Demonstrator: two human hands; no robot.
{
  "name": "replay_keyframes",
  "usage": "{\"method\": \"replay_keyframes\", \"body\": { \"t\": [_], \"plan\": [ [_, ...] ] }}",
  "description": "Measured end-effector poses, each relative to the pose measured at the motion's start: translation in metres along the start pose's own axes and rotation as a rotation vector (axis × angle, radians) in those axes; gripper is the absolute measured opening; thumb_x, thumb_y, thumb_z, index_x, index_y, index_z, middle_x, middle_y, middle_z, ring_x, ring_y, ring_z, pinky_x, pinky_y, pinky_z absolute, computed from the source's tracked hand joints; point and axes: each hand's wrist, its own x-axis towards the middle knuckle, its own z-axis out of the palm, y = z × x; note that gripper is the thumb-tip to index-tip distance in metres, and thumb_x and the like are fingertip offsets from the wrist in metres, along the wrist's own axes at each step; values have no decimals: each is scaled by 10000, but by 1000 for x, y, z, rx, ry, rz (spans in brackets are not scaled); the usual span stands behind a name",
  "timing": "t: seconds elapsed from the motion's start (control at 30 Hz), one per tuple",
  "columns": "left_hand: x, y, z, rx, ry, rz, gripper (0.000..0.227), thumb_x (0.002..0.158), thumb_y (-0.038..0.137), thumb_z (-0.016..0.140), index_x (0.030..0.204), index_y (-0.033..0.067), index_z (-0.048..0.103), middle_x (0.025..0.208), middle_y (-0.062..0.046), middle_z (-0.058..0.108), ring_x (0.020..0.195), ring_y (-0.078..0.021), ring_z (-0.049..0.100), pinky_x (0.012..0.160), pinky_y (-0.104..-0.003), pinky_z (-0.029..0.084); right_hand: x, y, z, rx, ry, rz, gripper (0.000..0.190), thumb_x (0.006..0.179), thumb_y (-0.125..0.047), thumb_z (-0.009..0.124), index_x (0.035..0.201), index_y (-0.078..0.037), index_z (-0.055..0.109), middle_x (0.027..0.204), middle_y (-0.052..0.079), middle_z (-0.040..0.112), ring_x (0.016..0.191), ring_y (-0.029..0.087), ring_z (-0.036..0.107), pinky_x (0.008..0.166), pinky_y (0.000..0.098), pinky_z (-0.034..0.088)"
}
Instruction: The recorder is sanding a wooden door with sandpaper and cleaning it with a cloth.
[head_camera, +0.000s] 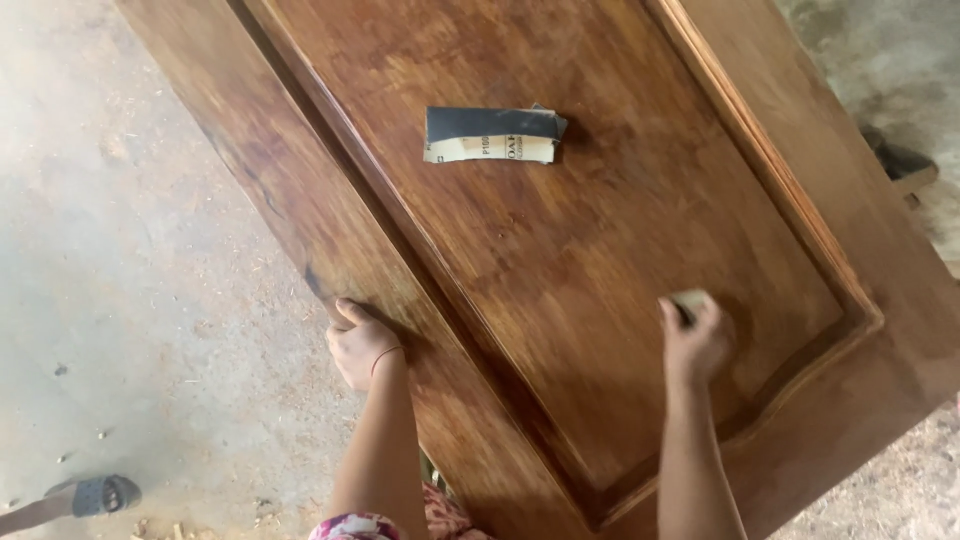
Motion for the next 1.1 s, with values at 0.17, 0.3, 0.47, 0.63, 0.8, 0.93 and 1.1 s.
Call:
{"method": "replay_keyframes", "body": {
  "t": [0.17,0.3,0.47,0.63,0.8,0.93,1.1],
  "plan": [
    [-4,5,-10,-61,-59,-49,729,980,757,290,1075,140,666,1001,-105,728,916,-262,715,819,-460,568,85,-95,97,3,258,-614,529,883,-409,895,1214,-71,658,1075,98,744,1007,303,677,895,463,527],
    [-8,3,-8,-29,-49,-12,707,995,740,285,1070,144,657,970,-111,721,899,-277,702,811,-477,553,107,-163,111,-78,475,-810,577,811,-446,893,1180,-81,639,1073,138,725,995,350,670,831,475,496],
    [-4,3,-7,-22,-71,-41,728,1002,743,270,1055,126,651,982,-113,717,900,-272,713,803,-465,567,94,-110,72,39,93,-553,444,901,-369,861,1166,-75,661,1088,114,731,995,299,678,889,460,535],
    [-2,0,-4,-12,-65,-26,719,990,740,279,1070,127,646,1034,-113,714,929,-286,708,815,-480,558,39,-4,-12,26,-46,-106,443,934,-353,780,1262,-89,644,1171,125,711,1005,244,696,840,417,601],
    [5,-4,4,-49,17,41,704,987,741,316,1097,128,644,1079,-114,724,982,-319,696,852,-499,542,31,110,-18,-270,252,-223,502,941,-427,869,1222,-57,678,1210,162,724,1133,333,658,942,513,537],
    [-2,1,-5,-33,-61,-22,699,994,735,306,1099,129,638,1056,-120,730,975,-304,712,871,-491,550,66,37,9,-167,171,-144,519,908,-423,870,1218,-58,672,1191,175,709,1070,327,665,873,493,538],
    [0,3,-3,-39,-84,-29,704,1003,735,302,1082,127,648,1034,-126,727,969,-299,715,878,-487,552,135,-82,84,-13,136,-498,532,886,-444,872,1224,-99,649,1095,124,741,999,343,685,850,484,530]
  ]
}}
